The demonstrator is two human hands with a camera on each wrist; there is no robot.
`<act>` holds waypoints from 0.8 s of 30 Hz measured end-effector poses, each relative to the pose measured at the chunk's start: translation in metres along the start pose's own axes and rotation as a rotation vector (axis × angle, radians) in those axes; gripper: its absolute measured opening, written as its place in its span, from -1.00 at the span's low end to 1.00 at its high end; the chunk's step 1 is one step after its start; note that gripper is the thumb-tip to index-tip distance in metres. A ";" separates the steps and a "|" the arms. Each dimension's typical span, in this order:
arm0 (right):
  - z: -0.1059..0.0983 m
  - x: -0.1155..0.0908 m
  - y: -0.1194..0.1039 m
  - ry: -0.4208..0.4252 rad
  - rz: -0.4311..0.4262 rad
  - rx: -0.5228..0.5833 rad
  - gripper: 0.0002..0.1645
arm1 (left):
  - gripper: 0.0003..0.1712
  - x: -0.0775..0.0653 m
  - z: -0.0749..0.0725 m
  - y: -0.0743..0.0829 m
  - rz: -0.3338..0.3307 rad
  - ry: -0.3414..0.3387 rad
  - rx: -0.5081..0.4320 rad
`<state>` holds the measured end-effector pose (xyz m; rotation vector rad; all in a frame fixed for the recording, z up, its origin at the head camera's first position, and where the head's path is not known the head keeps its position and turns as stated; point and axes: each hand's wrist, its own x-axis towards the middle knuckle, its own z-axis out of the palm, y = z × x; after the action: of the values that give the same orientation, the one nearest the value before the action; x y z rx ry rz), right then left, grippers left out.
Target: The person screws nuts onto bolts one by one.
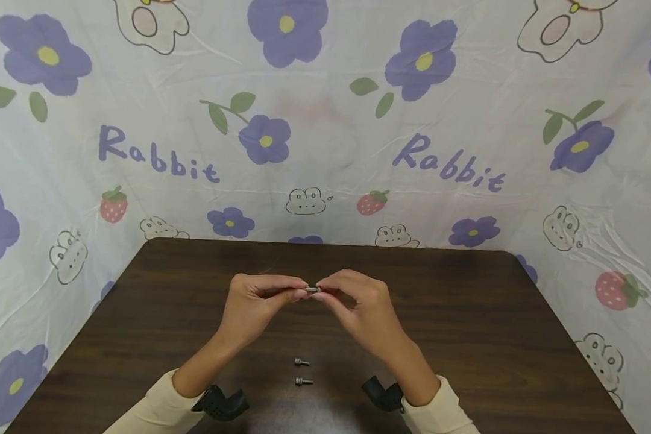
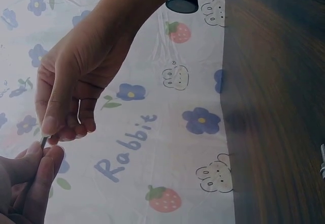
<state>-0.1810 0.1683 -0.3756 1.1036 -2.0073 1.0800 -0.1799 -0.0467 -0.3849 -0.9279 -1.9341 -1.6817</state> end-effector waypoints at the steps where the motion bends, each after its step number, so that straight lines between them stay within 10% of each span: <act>1: 0.000 0.000 0.000 0.004 -0.002 0.002 -0.78 | -0.90 0.000 0.000 0.000 -0.001 0.000 -0.003; 11: 0.003 -0.003 0.001 -0.065 0.034 0.055 -0.98 | -0.89 0.000 -0.001 0.000 0.023 -0.014 -0.010; 24: -0.001 0.001 -0.001 -0.021 0.001 0.019 -0.73 | -0.90 0.002 -0.002 0.000 0.038 -0.011 0.009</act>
<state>-0.1807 0.1680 -0.3742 1.1284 -2.0182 1.0944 -0.1812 -0.0487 -0.3833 -0.9668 -1.9175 -1.6491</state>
